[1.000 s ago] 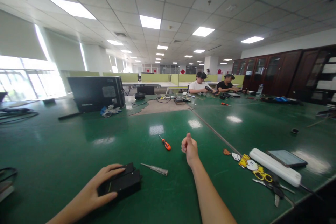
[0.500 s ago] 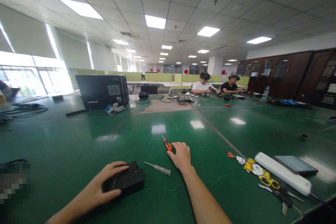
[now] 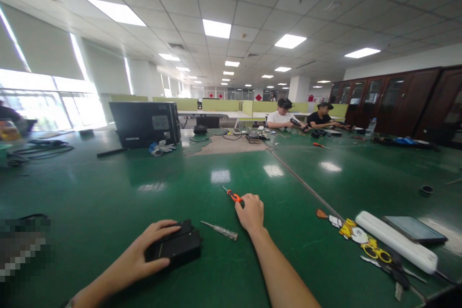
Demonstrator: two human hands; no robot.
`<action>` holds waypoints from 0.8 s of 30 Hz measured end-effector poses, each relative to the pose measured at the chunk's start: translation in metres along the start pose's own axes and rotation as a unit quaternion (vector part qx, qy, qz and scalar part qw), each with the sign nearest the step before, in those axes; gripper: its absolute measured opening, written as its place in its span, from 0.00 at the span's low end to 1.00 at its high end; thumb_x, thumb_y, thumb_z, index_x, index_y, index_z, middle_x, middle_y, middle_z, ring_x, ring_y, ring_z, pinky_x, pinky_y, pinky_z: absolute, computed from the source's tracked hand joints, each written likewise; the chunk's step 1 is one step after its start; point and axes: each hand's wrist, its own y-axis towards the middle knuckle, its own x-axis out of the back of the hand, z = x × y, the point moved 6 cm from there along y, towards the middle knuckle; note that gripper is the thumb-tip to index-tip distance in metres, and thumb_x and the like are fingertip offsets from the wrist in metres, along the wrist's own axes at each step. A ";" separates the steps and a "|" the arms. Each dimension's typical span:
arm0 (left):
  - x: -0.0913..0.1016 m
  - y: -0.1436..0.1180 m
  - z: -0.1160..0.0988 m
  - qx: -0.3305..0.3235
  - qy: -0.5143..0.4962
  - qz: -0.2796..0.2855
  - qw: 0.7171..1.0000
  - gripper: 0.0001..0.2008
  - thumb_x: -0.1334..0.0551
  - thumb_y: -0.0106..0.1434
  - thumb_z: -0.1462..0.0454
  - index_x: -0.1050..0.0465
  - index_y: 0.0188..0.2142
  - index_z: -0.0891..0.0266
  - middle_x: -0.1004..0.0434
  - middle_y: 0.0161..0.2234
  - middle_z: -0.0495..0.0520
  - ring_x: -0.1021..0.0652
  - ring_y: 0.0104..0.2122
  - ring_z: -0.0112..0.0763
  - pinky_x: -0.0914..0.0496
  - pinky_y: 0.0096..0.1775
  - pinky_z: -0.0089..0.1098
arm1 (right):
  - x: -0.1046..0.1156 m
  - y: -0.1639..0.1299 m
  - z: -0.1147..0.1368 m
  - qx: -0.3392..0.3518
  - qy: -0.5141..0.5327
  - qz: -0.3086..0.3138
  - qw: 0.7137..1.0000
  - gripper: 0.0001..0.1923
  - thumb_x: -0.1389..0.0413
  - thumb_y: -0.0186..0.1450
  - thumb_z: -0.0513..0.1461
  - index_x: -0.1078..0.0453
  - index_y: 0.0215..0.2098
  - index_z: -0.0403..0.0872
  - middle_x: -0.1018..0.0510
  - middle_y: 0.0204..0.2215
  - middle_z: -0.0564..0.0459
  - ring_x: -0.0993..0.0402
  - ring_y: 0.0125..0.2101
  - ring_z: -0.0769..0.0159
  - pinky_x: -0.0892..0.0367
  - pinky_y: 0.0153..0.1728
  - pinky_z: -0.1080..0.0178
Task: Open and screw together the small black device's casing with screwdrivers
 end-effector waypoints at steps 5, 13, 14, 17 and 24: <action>0.001 -0.001 0.000 -0.014 0.003 -0.022 1.000 0.29 0.35 0.58 0.53 0.36 0.59 0.48 0.40 0.60 0.54 0.34 0.55 0.49 0.35 0.55 0.47 | 0.004 -0.003 -0.011 -0.032 -0.001 -0.001 0.999 0.11 0.48 0.61 0.43 0.25 0.34 0.48 0.22 0.38 0.52 0.32 0.41 0.60 0.42 0.41 0.61; 0.003 0.000 -0.003 -0.014 0.010 -0.021 1.000 0.28 0.35 0.57 0.54 0.34 0.58 0.48 0.38 0.59 0.53 0.33 0.55 0.48 0.34 0.55 0.45 | 0.000 -0.004 -0.001 -0.019 -0.050 0.004 0.999 0.13 0.44 0.58 0.48 0.25 0.35 0.50 0.23 0.38 0.49 0.33 0.43 0.55 0.44 0.42 0.57; 0.003 0.000 -0.004 -0.015 0.009 -0.017 1.000 0.28 0.35 0.57 0.54 0.34 0.58 0.48 0.38 0.59 0.54 0.33 0.55 0.48 0.34 0.55 0.45 | -0.002 -0.004 0.001 -0.011 -0.050 0.004 0.999 0.13 0.44 0.58 0.48 0.25 0.34 0.50 0.23 0.38 0.49 0.33 0.43 0.55 0.44 0.42 0.57; 0.003 0.000 -0.005 -0.011 -0.009 -0.016 1.000 0.29 0.35 0.57 0.55 0.35 0.58 0.49 0.38 0.59 0.55 0.34 0.55 0.49 0.35 0.55 0.47 | -0.004 -0.002 -0.001 -0.002 -0.020 -0.007 1.000 0.11 0.44 0.60 0.48 0.25 0.32 0.51 0.23 0.37 0.50 0.33 0.41 0.56 0.43 0.41 0.57; 0.000 -0.001 -0.002 0.008 -0.048 -0.019 0.999 0.29 0.35 0.57 0.52 0.35 0.57 0.48 0.41 0.60 0.55 0.36 0.56 0.50 0.37 0.56 0.50 | 0.004 0.001 -0.030 -0.050 0.213 -0.128 0.967 0.19 0.49 0.62 0.53 0.25 0.32 0.48 0.21 0.33 0.48 0.30 0.36 0.57 0.38 0.39 0.60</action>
